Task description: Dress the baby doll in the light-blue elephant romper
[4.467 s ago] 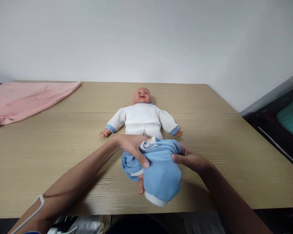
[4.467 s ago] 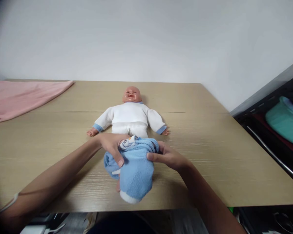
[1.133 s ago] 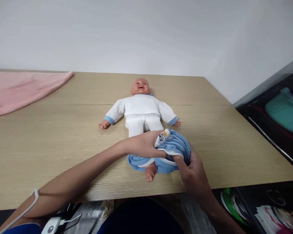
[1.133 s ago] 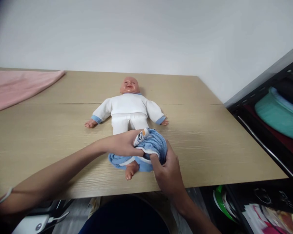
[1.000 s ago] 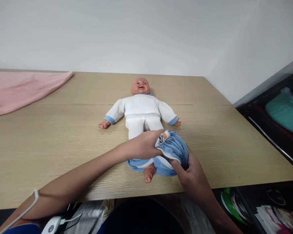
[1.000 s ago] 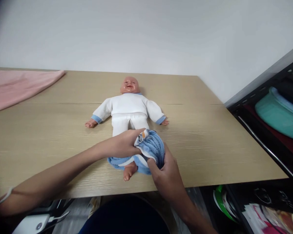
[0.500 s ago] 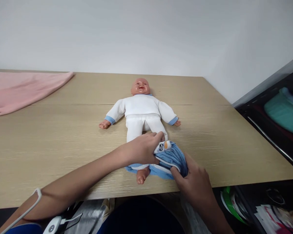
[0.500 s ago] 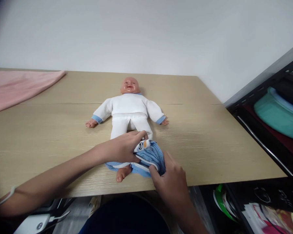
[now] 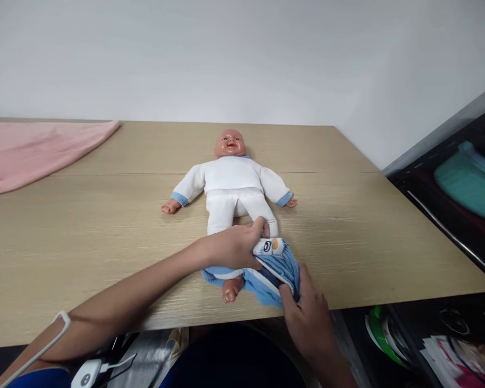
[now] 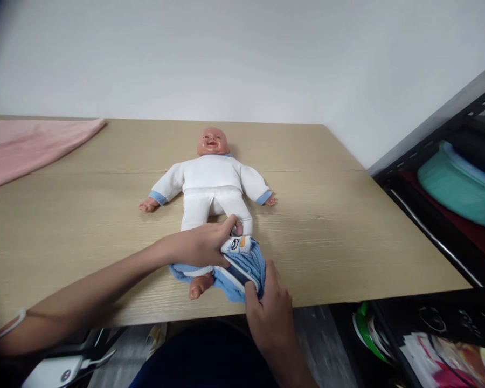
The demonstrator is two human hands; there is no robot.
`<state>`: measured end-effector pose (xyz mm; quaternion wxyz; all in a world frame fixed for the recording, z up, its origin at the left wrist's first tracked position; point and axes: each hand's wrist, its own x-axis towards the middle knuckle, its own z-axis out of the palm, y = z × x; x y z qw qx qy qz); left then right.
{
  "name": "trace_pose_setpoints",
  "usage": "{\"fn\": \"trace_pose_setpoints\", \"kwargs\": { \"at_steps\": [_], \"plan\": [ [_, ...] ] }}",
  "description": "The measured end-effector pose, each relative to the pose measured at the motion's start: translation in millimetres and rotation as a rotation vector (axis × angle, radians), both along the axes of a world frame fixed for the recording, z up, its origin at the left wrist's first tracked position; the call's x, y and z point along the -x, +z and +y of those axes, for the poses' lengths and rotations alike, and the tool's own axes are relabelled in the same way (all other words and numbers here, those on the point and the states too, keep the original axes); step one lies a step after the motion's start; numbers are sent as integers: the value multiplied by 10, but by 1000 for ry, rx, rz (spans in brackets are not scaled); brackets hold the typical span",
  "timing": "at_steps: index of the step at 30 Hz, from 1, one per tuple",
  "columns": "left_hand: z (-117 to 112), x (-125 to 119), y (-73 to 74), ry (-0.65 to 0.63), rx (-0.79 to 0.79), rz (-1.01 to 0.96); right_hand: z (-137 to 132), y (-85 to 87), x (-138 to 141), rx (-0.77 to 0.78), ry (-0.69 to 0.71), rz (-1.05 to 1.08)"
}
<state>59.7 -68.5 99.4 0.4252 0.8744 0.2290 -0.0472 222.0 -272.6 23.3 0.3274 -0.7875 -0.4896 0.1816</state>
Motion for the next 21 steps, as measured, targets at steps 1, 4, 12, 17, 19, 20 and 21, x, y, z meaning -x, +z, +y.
{"fn": "trace_pose_setpoints", "kwargs": {
  "at_steps": [1, 4, 12, 17, 19, 20, 21],
  "plan": [
    [22, 3, 1, -2, 46, -16, 11, -9, -5, -38, -6, 37],
    [86, 12, 9, 4, 166, -49, 83, 8, -26, -151, 8, 167],
    [156, -13, -16, 37, 404, -255, 199, -58, -52, -124, 10, 692],
    [155, -9, -38, 103, 477, -278, 312, -46, -50, -324, 45, 780],
    [154, -3, -42, 100, 458, -299, 378, -50, -102, -365, 72, 766],
    [155, -1, -40, 93, 449, -310, 407, -52, -138, -378, 79, 743],
    [156, 0, -34, 86, 435, -319, 433, -51, -177, -387, 83, 704]
  ]
}}
